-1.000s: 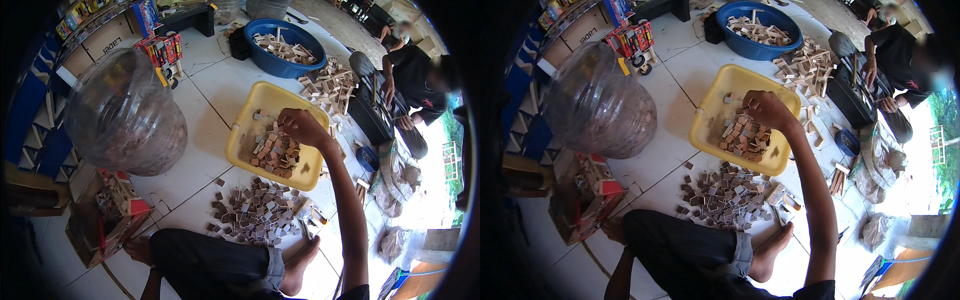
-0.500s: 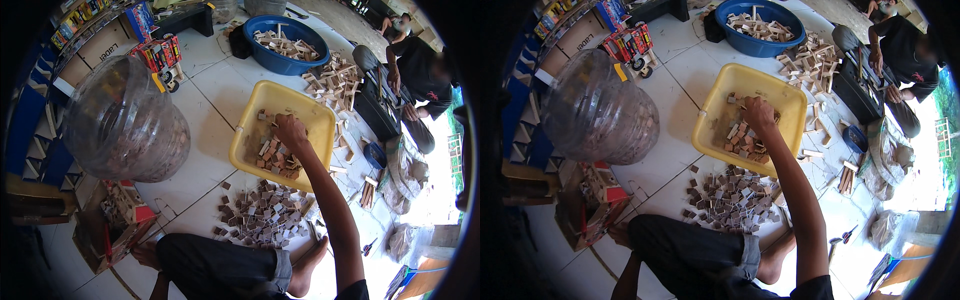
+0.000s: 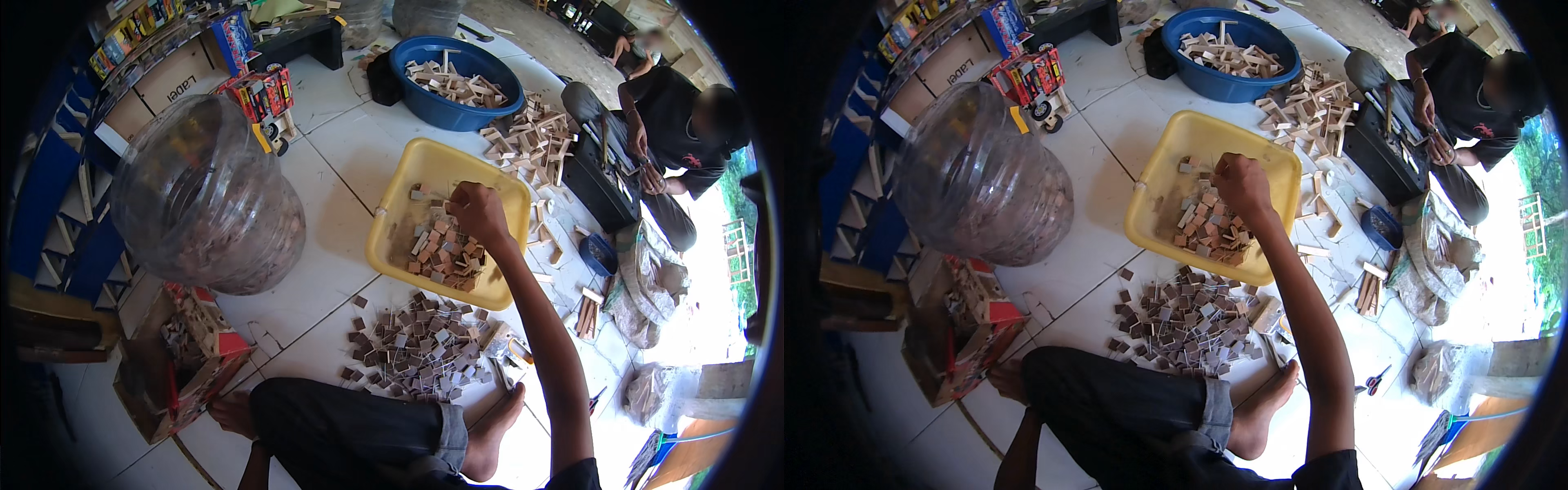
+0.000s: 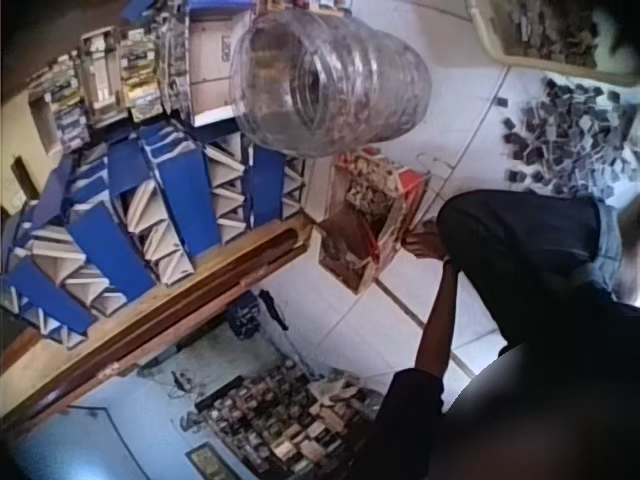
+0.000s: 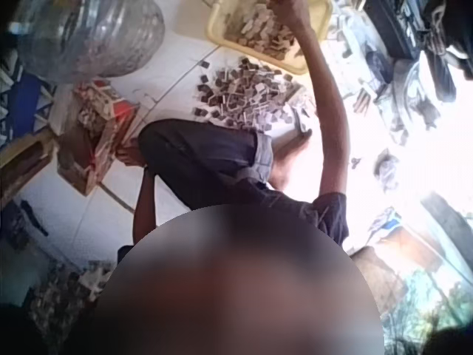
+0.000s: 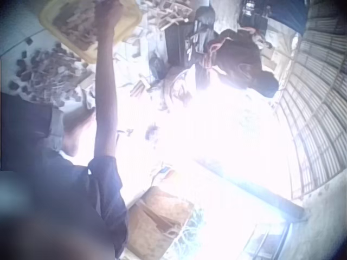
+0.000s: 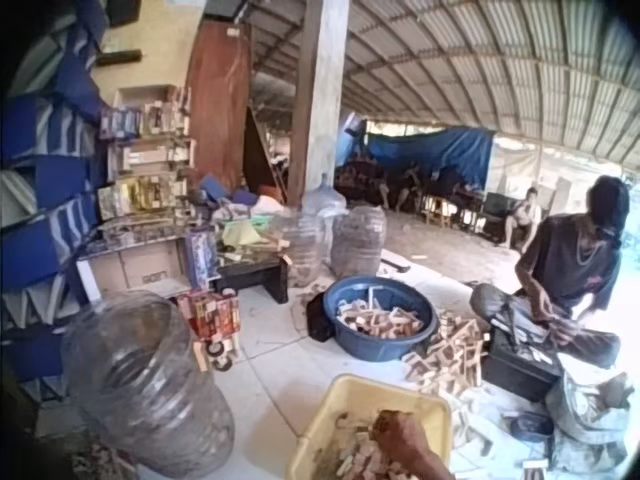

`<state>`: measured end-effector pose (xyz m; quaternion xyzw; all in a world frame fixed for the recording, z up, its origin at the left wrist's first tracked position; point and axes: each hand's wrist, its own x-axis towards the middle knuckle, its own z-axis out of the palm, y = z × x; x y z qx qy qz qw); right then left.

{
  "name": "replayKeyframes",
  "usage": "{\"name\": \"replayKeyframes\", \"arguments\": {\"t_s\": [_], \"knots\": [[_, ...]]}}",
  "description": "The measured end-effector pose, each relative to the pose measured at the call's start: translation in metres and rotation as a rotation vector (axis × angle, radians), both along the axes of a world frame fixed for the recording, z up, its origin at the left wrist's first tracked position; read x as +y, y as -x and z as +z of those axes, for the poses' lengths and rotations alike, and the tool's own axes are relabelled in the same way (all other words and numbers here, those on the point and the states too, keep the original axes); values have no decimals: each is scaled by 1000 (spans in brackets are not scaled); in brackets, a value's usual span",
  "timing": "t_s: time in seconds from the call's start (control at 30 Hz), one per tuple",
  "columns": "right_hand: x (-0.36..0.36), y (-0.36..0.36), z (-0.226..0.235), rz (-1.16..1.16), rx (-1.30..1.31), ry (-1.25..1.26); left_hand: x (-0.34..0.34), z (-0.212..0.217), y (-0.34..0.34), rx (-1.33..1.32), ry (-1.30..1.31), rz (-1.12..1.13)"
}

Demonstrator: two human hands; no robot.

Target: The person sits on the floor and repeatedly picks up small wooden blocks from a yellow bin, then places them onto a growing pile on the floor. The person handles the blocks one at a time with their right hand while remaining seated.

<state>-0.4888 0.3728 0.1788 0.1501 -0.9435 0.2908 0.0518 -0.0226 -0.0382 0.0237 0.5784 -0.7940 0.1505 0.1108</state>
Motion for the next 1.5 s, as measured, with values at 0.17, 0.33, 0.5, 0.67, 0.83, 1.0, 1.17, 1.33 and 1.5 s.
{"name": "replayKeyframes", "arguments": {"t_s": [0.17, 0.33, 0.5, 0.67, 0.83, 1.0, 1.17, 1.33, 1.5], "knots": [[-17, 19, -22, 67, 15, -113, 2, 6, 5, -1, -14, 32], [-25, 23, -61, 75, 125, -411, -3, -9, -4, 14, 42, -6], [-23, 20, -73, 144, 131, -790, -10, -17, 5, -236, 349, 79], [-16, 5, -63, 119, 188, -655, 7, -3, 26, -157, 377, 66], [-2, -14, -34, 9, 45, -368, 18, -1, 37, -98, 336, 54], [15, -44, 29, 71, -71, 99, 17, -6, 39, -80, 295, 40], [56, -81, 101, 710, -625, 413, 6, -8, 32, -72, 264, 34], [59, -57, 81, 330, -392, 311, 3, -11, 24, -69, 226, 72], [25, -44, -2, 260, -130, -227, 0, -9, 21, -97, 170, 142]]}}
